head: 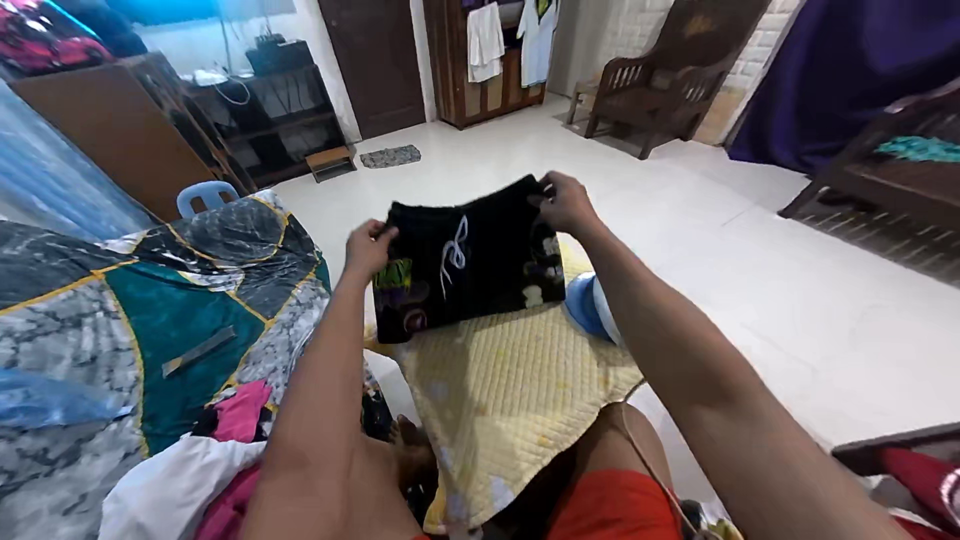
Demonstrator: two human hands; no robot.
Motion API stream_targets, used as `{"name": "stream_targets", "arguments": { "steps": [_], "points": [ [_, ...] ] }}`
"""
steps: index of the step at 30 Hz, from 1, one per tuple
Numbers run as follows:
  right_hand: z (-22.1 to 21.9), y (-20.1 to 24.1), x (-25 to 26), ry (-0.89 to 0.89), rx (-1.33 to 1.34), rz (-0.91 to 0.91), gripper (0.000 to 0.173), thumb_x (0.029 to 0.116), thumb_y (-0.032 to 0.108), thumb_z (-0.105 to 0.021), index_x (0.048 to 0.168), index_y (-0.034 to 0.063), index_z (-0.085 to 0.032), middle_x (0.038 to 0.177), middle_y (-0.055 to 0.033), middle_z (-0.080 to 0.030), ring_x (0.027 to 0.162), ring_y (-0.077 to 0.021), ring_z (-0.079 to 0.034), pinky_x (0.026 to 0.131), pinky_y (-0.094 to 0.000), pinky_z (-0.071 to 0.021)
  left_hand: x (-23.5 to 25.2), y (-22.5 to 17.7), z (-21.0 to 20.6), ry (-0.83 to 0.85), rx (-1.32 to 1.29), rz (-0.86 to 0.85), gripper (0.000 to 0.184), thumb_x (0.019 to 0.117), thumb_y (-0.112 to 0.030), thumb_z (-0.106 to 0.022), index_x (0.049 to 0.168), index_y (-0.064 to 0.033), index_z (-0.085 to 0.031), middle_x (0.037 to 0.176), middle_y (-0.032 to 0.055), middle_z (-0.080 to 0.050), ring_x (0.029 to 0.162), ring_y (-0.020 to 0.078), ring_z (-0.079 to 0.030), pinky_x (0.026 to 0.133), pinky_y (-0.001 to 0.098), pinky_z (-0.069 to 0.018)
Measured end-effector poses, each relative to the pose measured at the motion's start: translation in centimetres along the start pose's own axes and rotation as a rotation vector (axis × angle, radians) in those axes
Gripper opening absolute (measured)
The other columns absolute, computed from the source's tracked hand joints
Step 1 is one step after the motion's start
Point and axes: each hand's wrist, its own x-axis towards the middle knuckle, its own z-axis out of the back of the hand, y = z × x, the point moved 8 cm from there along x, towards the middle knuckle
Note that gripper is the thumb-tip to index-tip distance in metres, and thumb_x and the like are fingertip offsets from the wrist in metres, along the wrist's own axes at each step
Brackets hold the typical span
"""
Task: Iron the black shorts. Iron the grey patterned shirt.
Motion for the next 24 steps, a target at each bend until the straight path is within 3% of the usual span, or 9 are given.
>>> {"name": "stream_targets", "arguments": {
  "steps": [3,7,10,14,17,20,22,24],
  "points": [
    [5.0,4.8,0.0,-0.142,0.091,0.162,0.029,0.0998,0.019,-0.068,0.124,0.0035,-0.062,0.107,-0.0162,-0.072,0.094,-0.0279,-0.073,0.089,-0.0516,-0.059,0.6,-6.0,4.5,-0.159,-0.124,-0.236,0.035,0.1041,-0.028,-0.061,0.126,-0.0008,-0.062,0.118,0.017,-0.069,0.11,0.025,-0.067,0.1,0.0483,-0.0533],
    [9.7,9.2,-4.8,-0.308,0.211,0.389,0.029,0.1056,0.017,-0.058,0.129,0.001,-0.055,0.105,-0.0114,-0.072,0.089,-0.0151,-0.073,0.083,-0.0372,-0.0623,-3.0,-11.5,8.8,-0.303,-0.19,-0.477,0.035,0.1062,-0.028,-0.057,0.129,-0.0018,-0.059,0.113,0.0103,-0.07,0.103,0.0121,-0.068,0.095,0.0345,-0.0559],
    [12.2,10.9,-9.9,-0.397,0.25,0.517,0.026,0.1069,0.015,-0.055,0.128,-0.0004,-0.053,0.101,-0.0069,-0.072,0.085,-0.0074,-0.071,0.078,-0.0289,-0.0616,-7.9,-14.1,10.4,-0.285,-0.139,-0.601,0.03,0.1066,-0.026,-0.056,0.125,-0.0033,-0.062,0.115,0.0043,-0.07,0.102,0.0031,-0.067,0.094,0.0262,-0.0561],
    [15.2,12.2,-16.1,-0.412,0.291,0.666,0.022,0.1063,0.013,-0.056,0.125,0.0012,-0.054,0.103,0.0004,-0.071,0.086,-0.0005,-0.069,0.077,-0.0212,-0.0612,-15.2,-16.1,12.0,-0.187,-0.03,-0.753,0.022,0.1052,-0.021,-0.059,0.121,-0.0067,-0.064,0.106,-0.0012,-0.07,0.093,0.0006,-0.068,0.085,0.0228,-0.0592],
    [16.5,12.6,-18.9,-0.39,0.323,0.708,0.019,0.1035,0.012,-0.061,0.122,0.009,-0.057,0.098,0.0086,-0.072,0.078,0.0042,-0.068,0.071,-0.0136,-0.0591,-18.3,-16.4,13.1,-0.169,-0.042,-0.807,0.02,0.1034,-0.025,-0.062,0.118,-0.011,-0.065,0.103,-0.0075,-0.07,0.09,-0.0011,-0.068,0.081,0.0205,-0.0591],
    [16.2,12.3,-19.3,-0.367,0.344,0.69,0.021,0.102,0.016,-0.064,0.122,0.0139,-0.059,0.095,0.0119,-0.073,0.071,0.0041,-0.068,0.063,-0.0118,-0.0588,-18.9,-15.9,12.6,-0.142,-0.126,-0.797,0.017,0.1019,-0.026,-0.064,0.117,-0.0175,-0.066,0.103,-0.0137,-0.069,0.09,-0.0039,-0.066,0.081,0.0176,-0.0578],
    [14.9,11.6,-18.5,-0.342,0.343,0.661,0.021,0.1033,0.019,-0.063,0.123,0.0136,-0.06,0.092,0.0118,-0.072,0.067,0.0038,-0.066,0.059,-0.0128,-0.0579,-18.2,-14.9,11.2,-0.118,-0.167,-0.728,0.015,0.1019,-0.028,-0.065,0.115,-0.0219,-0.067,0.102,-0.0164,-0.069,0.088,-0.0055,-0.066,0.079,0.0163,-0.0578],
    [12.7,10.0,-17.2,-0.306,0.316,0.597,0.019,0.1044,0.021,-0.061,0.122,0.0129,-0.06,0.089,0.0111,-0.071,0.066,0.0042,-0.066,0.059,-0.0137,-0.0575,-16.7,-12.7,9.2,-0.095,-0.15,-0.616,0.016,0.1019,-0.028,-0.064,0.115,-0.0197,-0.068,0.1,-0.0135,-0.071,0.087,-0.0037,-0.067,0.078,0.0199,-0.06]
  ]
}}
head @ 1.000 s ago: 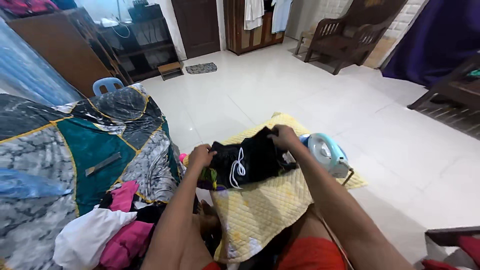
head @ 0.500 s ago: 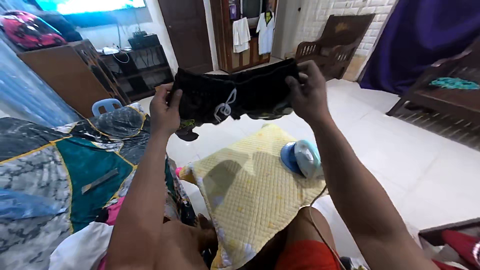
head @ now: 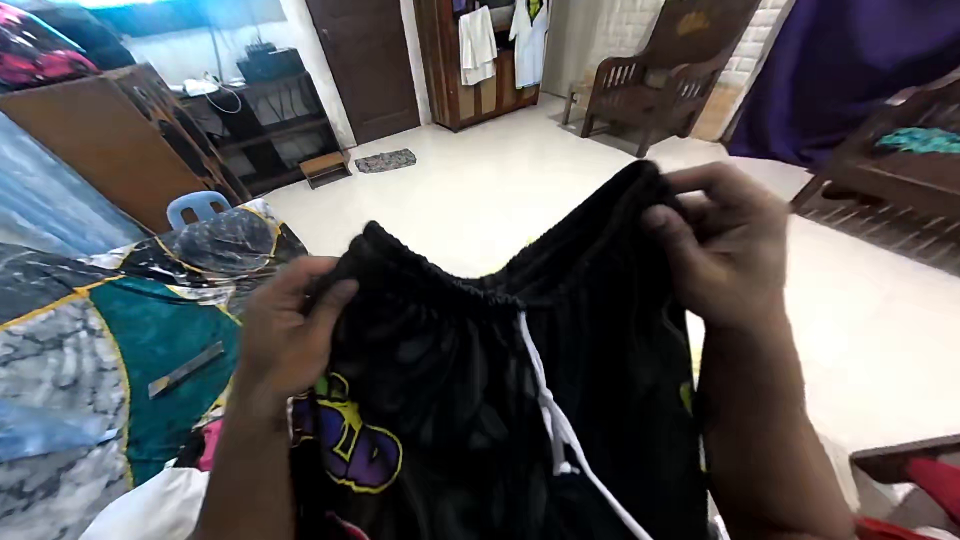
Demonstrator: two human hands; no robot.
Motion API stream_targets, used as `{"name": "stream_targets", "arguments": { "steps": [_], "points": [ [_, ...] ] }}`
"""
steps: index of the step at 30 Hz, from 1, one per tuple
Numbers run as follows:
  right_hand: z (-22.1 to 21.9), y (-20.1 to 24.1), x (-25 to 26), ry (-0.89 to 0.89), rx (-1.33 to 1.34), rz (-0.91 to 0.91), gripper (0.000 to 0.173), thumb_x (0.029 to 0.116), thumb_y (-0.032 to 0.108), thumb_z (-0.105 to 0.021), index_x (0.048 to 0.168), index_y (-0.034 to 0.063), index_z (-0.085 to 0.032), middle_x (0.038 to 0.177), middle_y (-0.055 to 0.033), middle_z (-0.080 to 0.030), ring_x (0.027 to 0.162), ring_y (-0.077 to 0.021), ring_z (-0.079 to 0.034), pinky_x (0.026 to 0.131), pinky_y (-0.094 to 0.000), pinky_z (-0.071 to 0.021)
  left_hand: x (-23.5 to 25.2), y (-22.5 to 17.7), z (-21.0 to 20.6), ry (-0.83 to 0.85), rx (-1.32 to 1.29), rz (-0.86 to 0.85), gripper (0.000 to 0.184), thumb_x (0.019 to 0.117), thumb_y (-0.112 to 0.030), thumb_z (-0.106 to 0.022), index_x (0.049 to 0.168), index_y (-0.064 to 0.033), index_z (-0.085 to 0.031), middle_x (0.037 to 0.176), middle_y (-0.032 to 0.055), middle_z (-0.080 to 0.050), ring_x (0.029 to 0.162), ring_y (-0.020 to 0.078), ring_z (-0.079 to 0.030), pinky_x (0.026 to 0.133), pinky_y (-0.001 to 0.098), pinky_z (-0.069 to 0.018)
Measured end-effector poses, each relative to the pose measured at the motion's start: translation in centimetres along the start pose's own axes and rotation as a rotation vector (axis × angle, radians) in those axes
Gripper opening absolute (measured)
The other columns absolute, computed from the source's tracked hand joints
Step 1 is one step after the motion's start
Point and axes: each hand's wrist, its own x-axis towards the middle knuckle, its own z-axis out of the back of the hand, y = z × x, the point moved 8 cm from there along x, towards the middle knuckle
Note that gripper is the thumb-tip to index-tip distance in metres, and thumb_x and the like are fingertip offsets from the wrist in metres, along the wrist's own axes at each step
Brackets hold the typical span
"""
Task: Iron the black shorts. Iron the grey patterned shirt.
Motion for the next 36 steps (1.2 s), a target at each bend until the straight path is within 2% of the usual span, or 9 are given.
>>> {"name": "stream_targets", "arguments": {
  "steps": [7,11,18,22,25,27,31,33,36],
  "points": [
    [-9.2,-20.6,-8.9,0.185,-0.191,-0.554,0.022,0.1027,0.022,-0.065,0.117,0.0064,-0.068,0.08,-0.0108,-0.07,0.064,-0.0228,-0.067,0.064,-0.0476,-0.0599,-5.4,22.4,-11.8,0.301,0.052,0.629,0.034,0.1045,-0.036,-0.059,0.125,-0.0111,-0.068,0.101,0.007,-0.075,0.092,0.0165,-0.072,0.089,0.0436,-0.0589],
    [-14.2,-30.8,-19.1,0.702,-0.432,-0.987,0.052,0.1038,0.036,-0.06,0.146,0.0069,-0.054,0.123,-0.0261,-0.068,0.116,-0.0445,-0.066,0.101,-0.0673,-0.0493,-14.5,31.6,-16.8,0.522,0.232,0.951,0.056,0.1018,-0.049,-0.059,0.14,-0.0086,-0.058,0.119,0.0231,-0.069,0.112,0.0399,-0.067,0.1,0.064,-0.0495],
    [-16.8,-28.1,-16.6,0.687,-0.592,-0.921,0.053,0.1005,0.037,-0.065,0.142,0.0053,-0.059,0.142,-0.0307,-0.055,0.132,-0.0514,-0.052,0.104,-0.0722,-0.043,-16.6,31.8,-16.0,0.42,0.266,0.985,0.058,0.0975,-0.056,-0.063,0.133,-0.0101,-0.063,0.113,0.0191,-0.071,0.106,0.0355,-0.068,0.096,0.0604,-0.0521],
    [-26.2,-24.1,-12.0,0.757,-0.383,-0.653,0.056,0.0934,0.041,-0.073,0.139,0.0115,-0.062,0.141,-0.019,-0.061,0.132,-0.04,-0.057,0.105,-0.0677,-0.0465,-14.3,30.0,-18.1,0.495,0.208,0.875,0.051,0.0989,-0.047,-0.065,0.132,-0.0081,-0.066,0.124,0.0184,-0.069,0.12,0.0327,-0.065,0.106,0.0582,-0.0485],
    [-34.3,-22.3,-10.9,1.004,-0.102,-0.508,0.102,0.072,0.024,-0.094,0.159,0.0216,-0.04,0.153,-0.0185,-0.051,0.139,-0.0444,-0.049,0.104,-0.0769,-0.0409,-10.9,25.6,-19.2,0.463,0.073,0.663,0.038,0.1016,-0.037,-0.063,0.126,-0.0087,-0.07,0.121,0.0117,-0.072,0.117,0.0209,-0.067,0.106,0.0469,-0.0514],
    [-36.9,-21.3,-10.8,1.171,0.017,-0.421,0.125,0.0599,0.011,-0.099,0.163,0.02,-0.03,0.141,-0.0239,-0.058,0.125,-0.0449,-0.059,0.101,-0.0695,-0.0481,-8.8,22.4,-18.5,0.427,-0.024,0.525,0.031,0.1012,-0.032,-0.064,0.121,-0.0099,-0.073,0.116,0.0055,-0.074,0.111,0.0115,-0.069,0.104,0.0378,-0.0541],
    [-34.9,-18.5,-7.3,1.178,0.185,-0.264,0.061,0.0659,0.004,-0.095,0.121,0.0025,-0.07,0.109,-0.0176,-0.072,0.101,-0.0318,-0.07,0.093,-0.0561,-0.0564,-7.0,18.6,-14.6,0.499,-0.001,0.441,0.052,0.0894,-0.04,-0.078,0.133,-0.0142,-0.066,0.113,0.0065,-0.074,0.101,0.0142,-0.072,0.094,0.0403,-0.0591],
    [-31.7,-16.9,-2.9,1.06,0.168,-0.165,0.043,0.0662,0.008,-0.096,0.103,0.0039,-0.074,0.095,-0.011,-0.074,0.089,-0.0249,-0.072,0.085,-0.0513,-0.0598,-7.5,19.3,-13.1,0.637,0.099,0.533,0.073,0.0788,-0.044,-0.087,0.139,-0.0153,-0.058,0.115,0.0114,-0.072,0.104,0.0233,-0.071,0.095,0.0502,-0.0573],
    [-25.1,-15.3,4.5,0.876,0.121,-0.143,0.044,0.0651,0.01,-0.096,0.1,0.0014,-0.071,0.092,-0.0113,-0.072,0.086,-0.0232,-0.07,0.083,-0.0474,-0.0587,-8.5,21.9,-12.2,0.825,0.223,0.61,0.052,0.083,-0.04,-0.085,0.121,-0.0089,-0.07,0.112,0.0125,-0.074,0.108,0.0264,-0.07,0.101,0.0557,-0.053]
  ]
}}
